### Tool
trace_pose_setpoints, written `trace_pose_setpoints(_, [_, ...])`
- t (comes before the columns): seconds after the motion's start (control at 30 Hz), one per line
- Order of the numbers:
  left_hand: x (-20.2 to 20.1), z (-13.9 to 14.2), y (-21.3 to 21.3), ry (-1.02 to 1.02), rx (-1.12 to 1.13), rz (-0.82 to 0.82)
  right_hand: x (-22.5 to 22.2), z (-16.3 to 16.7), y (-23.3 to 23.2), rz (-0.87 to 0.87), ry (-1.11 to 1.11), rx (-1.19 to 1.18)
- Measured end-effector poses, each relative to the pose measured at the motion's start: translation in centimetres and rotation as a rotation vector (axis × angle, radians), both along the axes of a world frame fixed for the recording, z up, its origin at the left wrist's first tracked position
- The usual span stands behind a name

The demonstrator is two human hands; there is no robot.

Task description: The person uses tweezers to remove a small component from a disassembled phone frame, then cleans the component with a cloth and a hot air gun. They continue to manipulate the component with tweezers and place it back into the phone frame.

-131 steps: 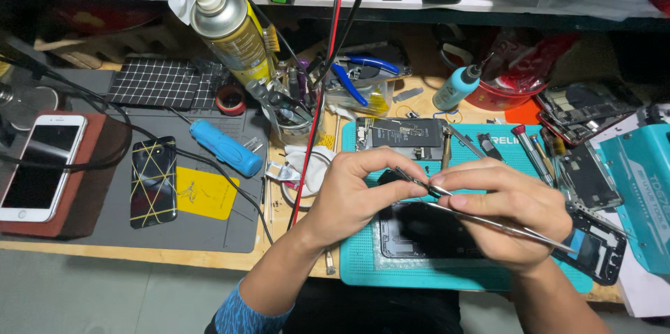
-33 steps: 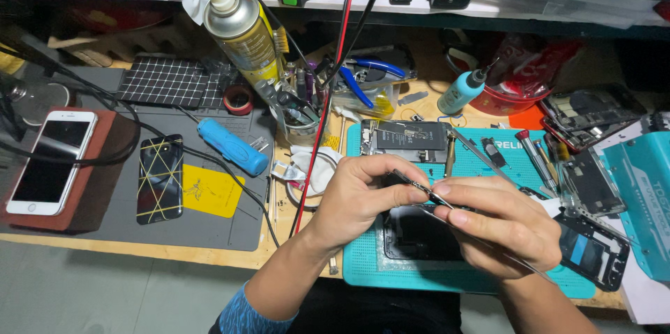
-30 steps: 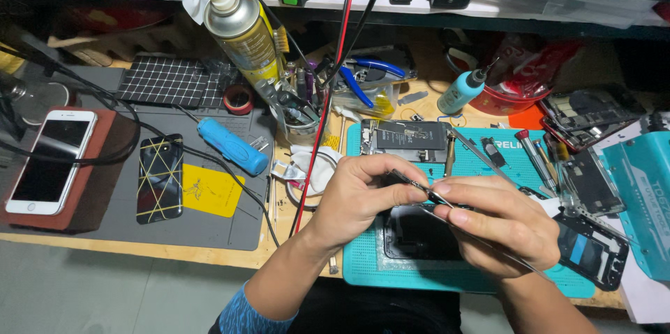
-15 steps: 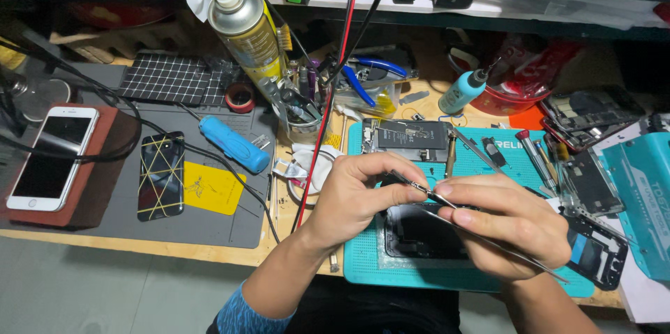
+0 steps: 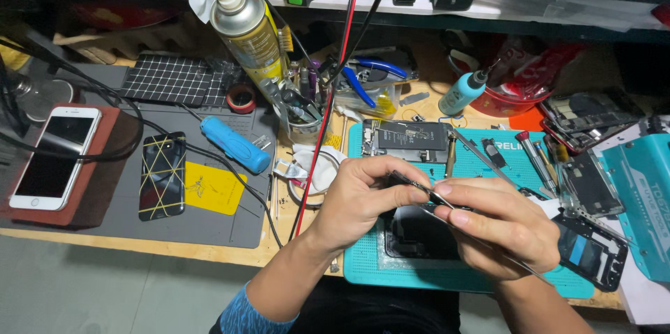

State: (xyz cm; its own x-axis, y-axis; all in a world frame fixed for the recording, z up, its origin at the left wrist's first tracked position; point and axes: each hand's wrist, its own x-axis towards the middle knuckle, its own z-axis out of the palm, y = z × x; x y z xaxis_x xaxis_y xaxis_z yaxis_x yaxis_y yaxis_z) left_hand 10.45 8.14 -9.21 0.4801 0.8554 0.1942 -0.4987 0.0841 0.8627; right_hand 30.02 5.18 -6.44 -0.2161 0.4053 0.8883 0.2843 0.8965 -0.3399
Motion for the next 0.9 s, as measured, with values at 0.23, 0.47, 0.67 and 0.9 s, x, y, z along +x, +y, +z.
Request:
trace_pose_setpoints(0.23, [-0.1,0.2,0.0,0.05,0.034,0.02,0.2,0.0,0.0,0.035,0.029,-0.015])
trace_pose_setpoints(0.47, [-0.3,0.6,0.0,0.078,0.069,0.02,0.3,0.7,-0.4,0.002,-0.005,-0.05])
trace_pose_setpoints(0.67, [-0.2,0.6,0.1,0.059,0.042,-0.003,0.2,1.0,-0.2,0.009,-0.015,-0.051])
trace_pose_setpoints(0.9, [0.0,0.3,-0.1,0.016,0.011,-0.005,0.0,0.7,-0.6,-0.019,-0.028,-0.046])
